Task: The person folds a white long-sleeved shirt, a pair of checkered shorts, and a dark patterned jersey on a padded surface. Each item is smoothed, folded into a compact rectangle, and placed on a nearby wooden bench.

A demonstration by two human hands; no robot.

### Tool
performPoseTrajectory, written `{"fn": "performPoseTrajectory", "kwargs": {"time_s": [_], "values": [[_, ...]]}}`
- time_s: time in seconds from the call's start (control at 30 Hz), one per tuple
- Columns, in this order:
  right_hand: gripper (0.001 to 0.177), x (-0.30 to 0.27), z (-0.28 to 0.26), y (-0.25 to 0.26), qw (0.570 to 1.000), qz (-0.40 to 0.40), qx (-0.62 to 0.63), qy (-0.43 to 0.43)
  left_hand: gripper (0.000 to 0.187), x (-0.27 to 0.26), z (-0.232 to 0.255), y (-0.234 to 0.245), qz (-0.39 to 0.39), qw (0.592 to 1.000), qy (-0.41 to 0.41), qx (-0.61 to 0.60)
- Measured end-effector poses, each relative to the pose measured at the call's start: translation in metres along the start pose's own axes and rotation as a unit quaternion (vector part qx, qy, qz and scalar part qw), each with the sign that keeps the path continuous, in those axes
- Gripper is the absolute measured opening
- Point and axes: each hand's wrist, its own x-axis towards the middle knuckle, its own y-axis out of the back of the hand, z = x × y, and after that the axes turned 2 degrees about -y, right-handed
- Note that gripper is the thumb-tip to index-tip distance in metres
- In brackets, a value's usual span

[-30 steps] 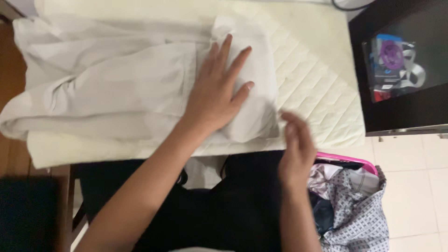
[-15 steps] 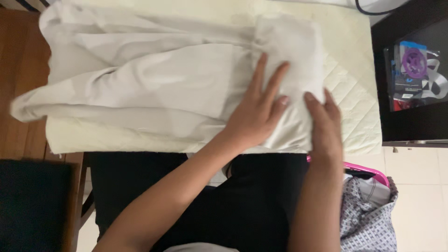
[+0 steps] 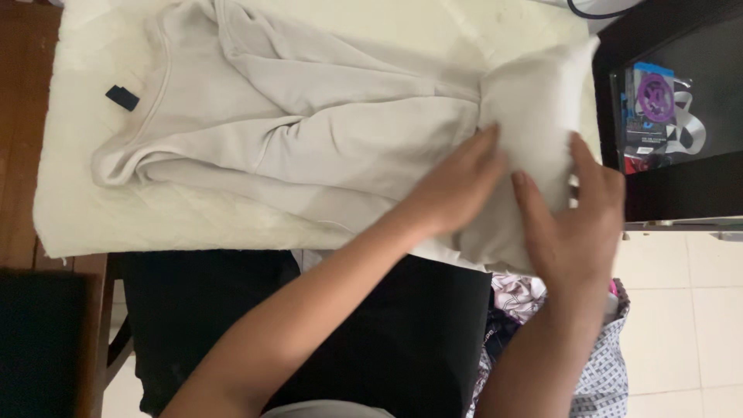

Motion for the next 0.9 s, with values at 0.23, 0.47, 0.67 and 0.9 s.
{"fn": "performPoseTrajectory", "kwargs": {"time_s": [0.23,0.47,0.67,0.9], "values": [[0.053,0.012,-0.035,-0.022,0.9,-0.1,0.412,-0.098,0.085,0.004,-0.013,0.068,-0.028,0.889,0.135,-0.437],[0.072,0.024,-0.042,-0.055,0.963,-0.081,0.195,0.167,0.1,-0.032,0.001,0.091,0.038,0.968,0.086,-0.233],[0.072,0.015,-0.061,-0.077,0.985,-0.097,0.023,0.139,0.103,-0.081,0.011,0.084,0.064,0.988,0.098,-0.098],[0.054,0.034,-0.05,-0.076,0.982,-0.11,0.029,0.154,0.068,-0.11,0.034,0.086,0.073,0.981,0.162,0.078]]}}
